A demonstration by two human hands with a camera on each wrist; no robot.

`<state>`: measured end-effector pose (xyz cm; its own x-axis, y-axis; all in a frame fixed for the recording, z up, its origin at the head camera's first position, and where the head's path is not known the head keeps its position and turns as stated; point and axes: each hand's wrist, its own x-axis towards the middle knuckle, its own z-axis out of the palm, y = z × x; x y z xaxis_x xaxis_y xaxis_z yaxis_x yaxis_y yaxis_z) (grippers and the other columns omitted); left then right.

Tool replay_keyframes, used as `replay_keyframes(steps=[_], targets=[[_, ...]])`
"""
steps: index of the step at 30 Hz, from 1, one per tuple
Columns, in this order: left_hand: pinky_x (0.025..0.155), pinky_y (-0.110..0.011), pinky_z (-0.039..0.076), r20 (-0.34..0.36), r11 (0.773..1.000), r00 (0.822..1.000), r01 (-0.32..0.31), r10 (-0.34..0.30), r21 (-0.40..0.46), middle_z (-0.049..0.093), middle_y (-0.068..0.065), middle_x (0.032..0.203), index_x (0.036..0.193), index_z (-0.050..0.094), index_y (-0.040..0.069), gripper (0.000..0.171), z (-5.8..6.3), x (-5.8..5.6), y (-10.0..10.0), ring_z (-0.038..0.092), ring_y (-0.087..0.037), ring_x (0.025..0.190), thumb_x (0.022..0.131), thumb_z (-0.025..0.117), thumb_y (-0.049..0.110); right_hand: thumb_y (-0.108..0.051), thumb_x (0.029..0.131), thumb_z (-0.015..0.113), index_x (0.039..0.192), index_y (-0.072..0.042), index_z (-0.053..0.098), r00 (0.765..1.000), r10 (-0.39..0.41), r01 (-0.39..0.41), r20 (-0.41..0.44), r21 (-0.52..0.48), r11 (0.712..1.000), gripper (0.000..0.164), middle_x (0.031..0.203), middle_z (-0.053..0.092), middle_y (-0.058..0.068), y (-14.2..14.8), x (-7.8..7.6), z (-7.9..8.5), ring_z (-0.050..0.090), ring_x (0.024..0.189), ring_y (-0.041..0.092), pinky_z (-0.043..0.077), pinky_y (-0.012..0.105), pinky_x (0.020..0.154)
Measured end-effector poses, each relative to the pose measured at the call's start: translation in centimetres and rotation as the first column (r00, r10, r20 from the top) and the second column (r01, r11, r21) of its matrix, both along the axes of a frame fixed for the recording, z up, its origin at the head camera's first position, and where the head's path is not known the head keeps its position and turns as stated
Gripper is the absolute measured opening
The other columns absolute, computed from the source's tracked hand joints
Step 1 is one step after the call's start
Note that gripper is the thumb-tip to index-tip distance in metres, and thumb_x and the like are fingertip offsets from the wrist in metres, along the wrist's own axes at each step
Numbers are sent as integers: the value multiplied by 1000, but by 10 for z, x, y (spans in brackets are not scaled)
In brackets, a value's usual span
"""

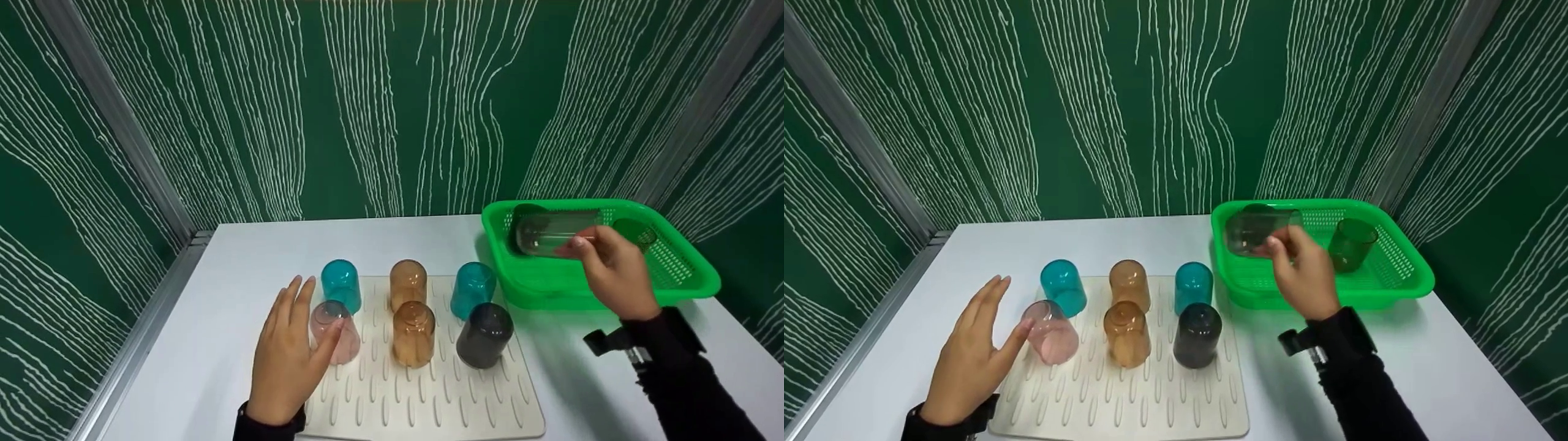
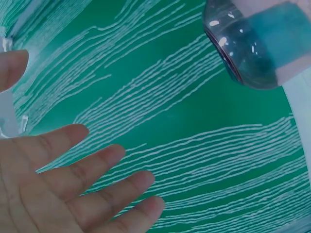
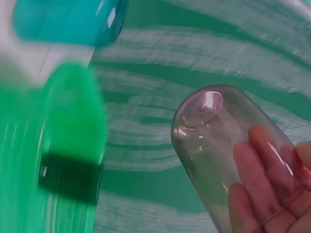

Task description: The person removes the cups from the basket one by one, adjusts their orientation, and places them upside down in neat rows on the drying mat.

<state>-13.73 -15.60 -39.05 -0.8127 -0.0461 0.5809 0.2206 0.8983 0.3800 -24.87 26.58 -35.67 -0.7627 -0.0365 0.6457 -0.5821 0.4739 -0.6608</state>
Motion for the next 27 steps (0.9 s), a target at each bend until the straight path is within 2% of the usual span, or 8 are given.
replay_keyframes(steps=[3, 5, 9, 14, 17, 21, 26, 27], targets=[[105, -58, 41, -41, 1000, 999, 20, -20, 11, 48, -22, 145, 141, 49, 2, 69, -1, 0, 3, 48, -41, 134, 87, 72, 39, 10, 95, 51, 91, 14, 59, 995, 95, -99, -42, -88, 991, 10, 81, 71, -11, -15, 11, -2, 69, 80, -1, 50, 10, 82], [105, -58, 41, -61, 999, 998, 33, -32, 19, 49, -22, 145, 141, 49, 2, 69, -1, 0, 4, 48, -41, 134, 86, 73, 37, 12, 95, 49, 92, 17, 57, 984, 164, -174, -76, -148, 974, 10, 83, 72, -6, -24, 17, -4, 70, 81, 3, 51, 13, 82], [105, -59, 41, -73, 997, 996, 58, -54, 42, 49, -22, 145, 141, 50, 2, 69, -3, -1, 7, 47, -41, 134, 86, 75, 35, 14, 95, 47, 93, 22, 53, 946, 301, -322, -118, -274, 906, 10, 86, 73, 2, -41, 27, -11, 70, 84, 8, 54, 17, 81], [104, -60, 41, -67, 996, 996, 65, -62, 54, 48, -23, 145, 141, 49, 2, 68, -5, -2, 8, 47, -40, 135, 86, 74, 34, 15, 96, 45, 95, 22, 51, 908, 397, -419, -137, -336, 843, 10, 90, 71, 6, -61, 36, -23, 71, 88, 11, 56, 21, 82], [104, -60, 41, -63, 996, 996, 71, -67, 55, 48, -24, 144, 141, 49, 2, 68, -5, -3, 9, 47, -41, 135, 86, 74, 34, 13, 97, 44, 97, 20, 51, 898, 420, -439, -130, -318, 840, 10, 94, 71, 3, -70, 41, -29, 70, 90, 10, 55, 22, 83], [103, -60, 42, -50, 995, 995, 89, -86, 56, 48, -23, 144, 142, 48, 3, 67, -6, -3, 12, 47, -42, 134, 88, 72, 35, 11, 98, 44, 100, 17, 52, 899, 426, -437, -103, -269, 858, 11, 96, 70, 0, -80, 48, -33, 69, 92, 10, 55, 23, 84], [103, -59, 43, -37, 990, 992, 120, -118, 78, 48, -22, 145, 143, 47, 3, 68, -8, -2, 16, 47, -39, 135, 89, 71, 38, 8, 99, 44, 101, 18, 52, 893, 449, -438, -34, -293, 850, 13, 96, 70, -3, -89, 52, -38, 69, 92, 10, 55, 25, 85], [103, -59, 44, -29, 988, 991, 130, -128, 86, 47, -21, 146, 143, 46, 4, 69, -8, -1, 17, 47, -38, 135, 89, 70, 39, 9, 99, 44, 101, 18, 52, 887, 461, -447, -32, -307, 840, 13, 95, 70, -2, -91, 53, -39, 69, 92, 10, 55, 25, 85]])
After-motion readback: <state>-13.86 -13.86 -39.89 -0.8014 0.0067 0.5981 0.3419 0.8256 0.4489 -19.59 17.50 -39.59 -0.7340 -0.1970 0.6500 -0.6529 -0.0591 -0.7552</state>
